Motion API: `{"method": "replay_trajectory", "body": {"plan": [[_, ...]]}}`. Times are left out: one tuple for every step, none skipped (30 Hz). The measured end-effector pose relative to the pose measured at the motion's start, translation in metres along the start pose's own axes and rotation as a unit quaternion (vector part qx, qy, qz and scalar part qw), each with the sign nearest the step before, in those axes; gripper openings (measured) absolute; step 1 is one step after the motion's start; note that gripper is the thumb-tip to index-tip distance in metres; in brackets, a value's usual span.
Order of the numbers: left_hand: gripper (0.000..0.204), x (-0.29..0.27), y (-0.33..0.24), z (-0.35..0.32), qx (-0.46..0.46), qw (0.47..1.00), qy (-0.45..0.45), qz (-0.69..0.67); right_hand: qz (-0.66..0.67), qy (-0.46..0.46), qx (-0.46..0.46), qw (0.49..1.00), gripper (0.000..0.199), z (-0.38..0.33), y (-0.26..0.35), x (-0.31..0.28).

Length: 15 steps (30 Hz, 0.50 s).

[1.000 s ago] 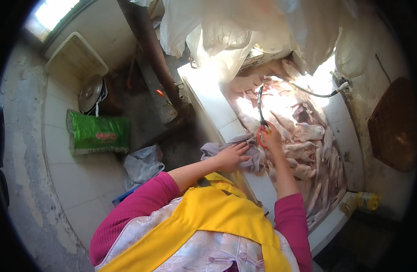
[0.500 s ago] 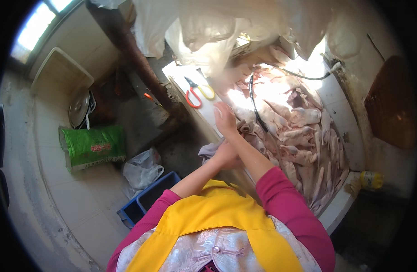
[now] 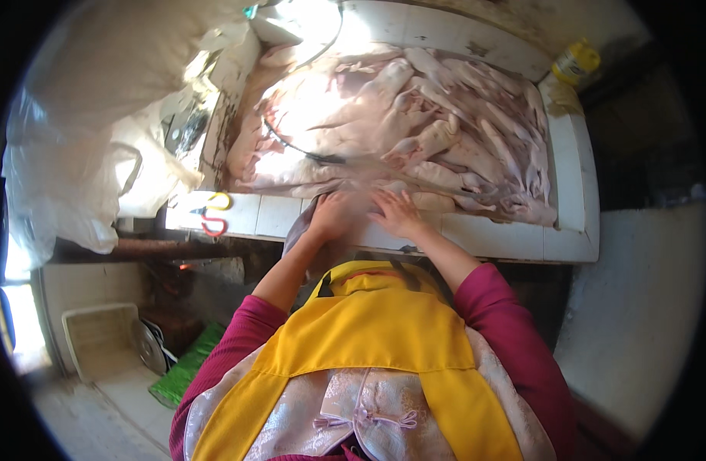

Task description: The person uses shears to trim the feet and wing tips of raw chicken carcasses on a tiled counter. The person repeatedly picks up a chicken, cuts off the feet and wing tips, and places the trimmed carcass back on the pile.

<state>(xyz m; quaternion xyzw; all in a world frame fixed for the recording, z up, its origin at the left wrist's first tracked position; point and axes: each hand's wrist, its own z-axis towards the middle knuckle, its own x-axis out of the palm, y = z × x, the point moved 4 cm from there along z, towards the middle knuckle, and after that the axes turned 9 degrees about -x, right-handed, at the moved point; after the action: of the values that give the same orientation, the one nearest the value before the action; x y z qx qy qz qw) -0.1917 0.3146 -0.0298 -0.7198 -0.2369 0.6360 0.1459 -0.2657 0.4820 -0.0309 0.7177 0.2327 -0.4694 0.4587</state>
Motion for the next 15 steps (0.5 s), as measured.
{"method": "replay_trajectory", "body": {"plan": [[0.05,-0.007,0.013,0.015,-0.039,0.995,-0.049,-0.082,-0.055,0.083,0.065,0.993,0.067,-0.008,-0.014,-0.012],[0.032,-0.008,0.026,0.019,-0.137,0.953,-0.125,-0.238,0.077,-0.003,0.069,0.995,0.068,-0.01,-0.014,-0.026],[0.03,-0.016,0.016,0.035,-0.157,0.913,-0.057,-0.371,0.204,-0.094,0.081,0.971,0.07,-0.022,-0.024,-0.038],[0.028,-0.024,0.003,0.046,-0.185,0.851,0.015,-0.492,0.326,-0.182,0.083,0.924,0.072,-0.034,-0.023,-0.055],[0.04,-0.026,-0.012,0.058,-0.193,0.825,0.046,-0.529,0.61,-0.235,0.084,0.752,0.082,-0.025,-0.014,-0.057],[0.045,-0.025,-0.037,0.064,-0.163,0.777,0.036,-0.607,0.595,-0.279,0.068,0.75,0.082,-0.013,-0.002,-0.071],[0.05,-0.021,-0.067,0.069,-0.135,0.719,0.028,-0.682,0.577,-0.321,0.054,0.749,0.083,0.002,0.003,-0.086],[0.057,-0.023,-0.095,0.069,-0.093,0.657,0.041,-0.747,0.535,-0.405,0.045,0.74,0.071,0.005,0.002,-0.097],[0.065,-0.031,-0.118,0.068,-0.053,0.59,0.052,-0.804,0.486,-0.479,0.034,0.73,0.06,0.012,0.005,-0.108],[0.063,-0.021,-0.105,0.071,-0.028,0.451,0.144,-0.88,0.55,-0.472,0.033,0.688,0.055,0.023,-0.002,-0.101],[0.062,-0.038,-0.113,0.055,0.04,0.393,0.224,-0.891,0.507,-0.448,0.02,0.736,0.055,0.019,0.012,-0.12],[0.056,-0.041,-0.116,0.053,-0.044,0.402,0.193,-0.894,0.507,-0.45,0.025,0.734,0.054,0.021,0.007,-0.115],[0.051,-0.046,-0.123,0.05,-0.042,0.406,0.191,-0.893,0.5,-0.434,0.053,0.748,0.052,0.026,0.001,-0.11],[0.048,-0.058,-0.139,0.041,-0.043,0.42,0.203,-0.884,0.495,-0.414,0.077,0.76,0.05,0.029,-0.004,-0.108],[0.055,-0.068,-0.143,0.032,-0.074,0.478,0.185,-0.856,0.531,-0.359,0.089,0.763,0.047,0.028,0.002,-0.114]]}}
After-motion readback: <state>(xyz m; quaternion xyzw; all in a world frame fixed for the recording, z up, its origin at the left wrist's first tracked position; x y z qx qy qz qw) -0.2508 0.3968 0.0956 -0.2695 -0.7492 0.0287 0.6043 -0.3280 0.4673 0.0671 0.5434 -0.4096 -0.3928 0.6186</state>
